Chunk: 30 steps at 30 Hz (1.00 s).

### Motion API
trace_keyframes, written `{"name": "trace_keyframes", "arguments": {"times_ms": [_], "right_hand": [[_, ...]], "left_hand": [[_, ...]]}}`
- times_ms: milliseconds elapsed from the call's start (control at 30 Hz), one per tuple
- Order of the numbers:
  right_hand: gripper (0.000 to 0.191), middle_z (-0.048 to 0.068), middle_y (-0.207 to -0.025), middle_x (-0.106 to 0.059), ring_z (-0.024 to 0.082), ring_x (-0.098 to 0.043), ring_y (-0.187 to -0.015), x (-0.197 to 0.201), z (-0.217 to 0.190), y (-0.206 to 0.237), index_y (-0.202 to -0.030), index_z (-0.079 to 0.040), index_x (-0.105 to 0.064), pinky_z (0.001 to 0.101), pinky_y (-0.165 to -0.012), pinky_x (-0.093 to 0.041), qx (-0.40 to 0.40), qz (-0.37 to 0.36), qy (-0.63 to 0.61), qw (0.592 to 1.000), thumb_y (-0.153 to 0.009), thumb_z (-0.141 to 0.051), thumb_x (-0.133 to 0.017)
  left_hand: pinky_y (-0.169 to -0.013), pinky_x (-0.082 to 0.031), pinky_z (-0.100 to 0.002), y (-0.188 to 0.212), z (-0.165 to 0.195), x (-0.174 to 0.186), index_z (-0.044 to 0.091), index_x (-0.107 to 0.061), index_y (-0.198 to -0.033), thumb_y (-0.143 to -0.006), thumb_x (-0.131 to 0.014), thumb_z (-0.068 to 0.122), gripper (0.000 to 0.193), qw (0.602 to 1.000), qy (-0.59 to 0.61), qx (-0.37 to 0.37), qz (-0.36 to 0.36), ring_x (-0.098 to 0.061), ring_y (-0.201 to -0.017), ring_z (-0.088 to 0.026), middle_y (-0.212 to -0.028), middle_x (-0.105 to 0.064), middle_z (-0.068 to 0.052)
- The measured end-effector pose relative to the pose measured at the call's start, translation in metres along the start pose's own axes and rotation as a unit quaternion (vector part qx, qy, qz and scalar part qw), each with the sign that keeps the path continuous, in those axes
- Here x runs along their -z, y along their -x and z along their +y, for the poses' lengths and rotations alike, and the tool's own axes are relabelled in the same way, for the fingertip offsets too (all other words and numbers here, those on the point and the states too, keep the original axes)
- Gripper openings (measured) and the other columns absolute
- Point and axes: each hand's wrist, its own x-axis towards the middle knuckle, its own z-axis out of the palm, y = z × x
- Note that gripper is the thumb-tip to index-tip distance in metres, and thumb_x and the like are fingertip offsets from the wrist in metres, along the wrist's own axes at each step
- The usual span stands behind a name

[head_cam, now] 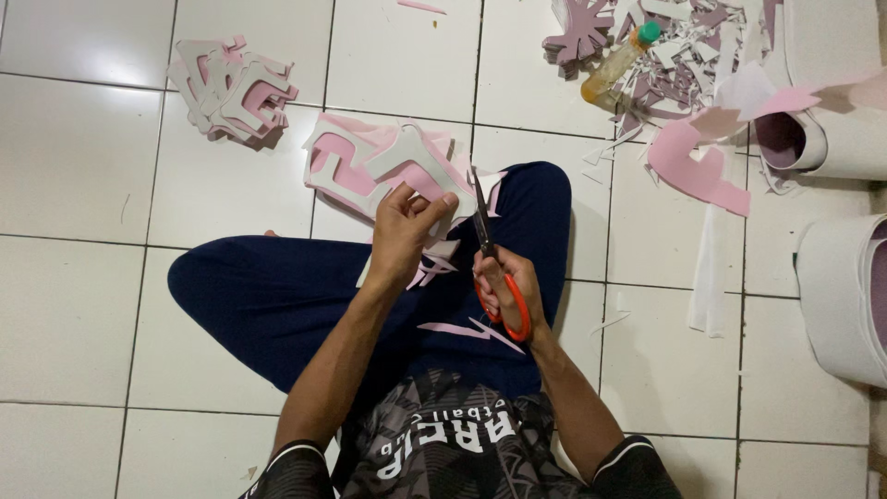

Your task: The person sits on the tiled floor and trims pink and white foam cutouts with red-handled scissors, cutting excess foam from decorative shaped pieces one at a time and setting finished pieces aside with the scrap pile nearby.

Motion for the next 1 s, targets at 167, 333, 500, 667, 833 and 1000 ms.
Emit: {"name": "trace_keyframes", "arguments": {"times_ms": [167,333,500,667,833,1000], "right_hand": [[0.058,-0.002,-0.069,-0.049,0.004,-0.044,-0.050,0.006,-0.010,0.004,-0.099,-0.002,-0.055,0.0204,-0.043,-0.038,0.010,0.003,-0.017,1.000,-0.099,-0.061,-0.057],[0.069,-0.004,-0.075,-0.050,0.003,-0.048,-0.062,0.004,-0.026,-0.001,-0.108,-0.003,-0.058,0.0192,-0.054,-0.042,0.044,-0.072,0.093,0.992,-0.095,-0.071,-0.055],[0.070,-0.005,-0.067,-0.048,0.002,-0.044,-0.054,0.002,-0.030,0.000,-0.104,-0.004,-0.058,0.0186,-0.048,-0.038,0.019,-0.086,0.104,0.991,-0.092,-0.073,-0.056],[0.068,-0.004,-0.062,-0.042,0.003,-0.038,-0.048,-0.004,-0.024,0.006,-0.096,-0.003,-0.056,0.0202,-0.042,-0.033,-0.034,-0.054,0.049,0.997,-0.091,-0.071,-0.061],[0.070,-0.006,-0.073,-0.046,0.002,-0.045,-0.060,-0.011,-0.024,0.003,-0.105,-0.006,-0.056,0.0187,-0.051,-0.039,0.044,-0.062,0.078,0.994,-0.093,-0.075,-0.057],[0.069,-0.007,-0.073,-0.043,0.002,-0.043,-0.059,-0.014,-0.027,0.002,-0.108,-0.006,-0.056,0.0184,-0.050,-0.037,0.040,-0.065,0.038,0.996,-0.094,-0.073,-0.058]], "left_hand": [[-0.073,-0.060,-0.026,0.003,0.024,0.015,-0.003,-0.066,-0.120,-0.092,-0.076,0.011,0.033,0.998,-0.020,-0.030,-0.059,-0.070,-0.086,-0.013,-0.100,-0.073,-0.011],[-0.084,-0.063,-0.029,0.008,0.038,0.016,-0.004,-0.065,-0.124,-0.092,-0.076,0.014,0.039,0.978,-0.154,-0.049,-0.131,-0.074,-0.096,-0.018,-0.108,-0.074,-0.015],[-0.082,-0.063,-0.031,0.011,0.040,0.014,-0.004,-0.065,-0.120,-0.090,-0.077,0.014,0.037,0.980,-0.148,-0.013,-0.135,-0.074,-0.094,-0.017,-0.107,-0.075,-0.014],[-0.080,-0.061,-0.030,0.010,0.032,0.016,-0.003,-0.064,-0.119,-0.087,-0.079,0.016,0.041,0.989,-0.097,0.000,-0.115,-0.072,-0.093,-0.015,-0.105,-0.074,-0.011],[-0.077,-0.055,-0.032,0.009,0.016,0.007,-0.010,-0.066,-0.107,-0.096,-0.085,0.017,0.035,0.985,-0.151,-0.076,-0.031,-0.063,-0.088,-0.018,-0.096,-0.067,-0.016],[-0.078,-0.062,-0.029,0.015,0.016,0.006,-0.007,-0.069,-0.111,-0.090,-0.079,0.020,0.035,0.993,-0.086,-0.039,-0.072,-0.073,-0.090,-0.015,-0.099,-0.075,-0.012]]}}
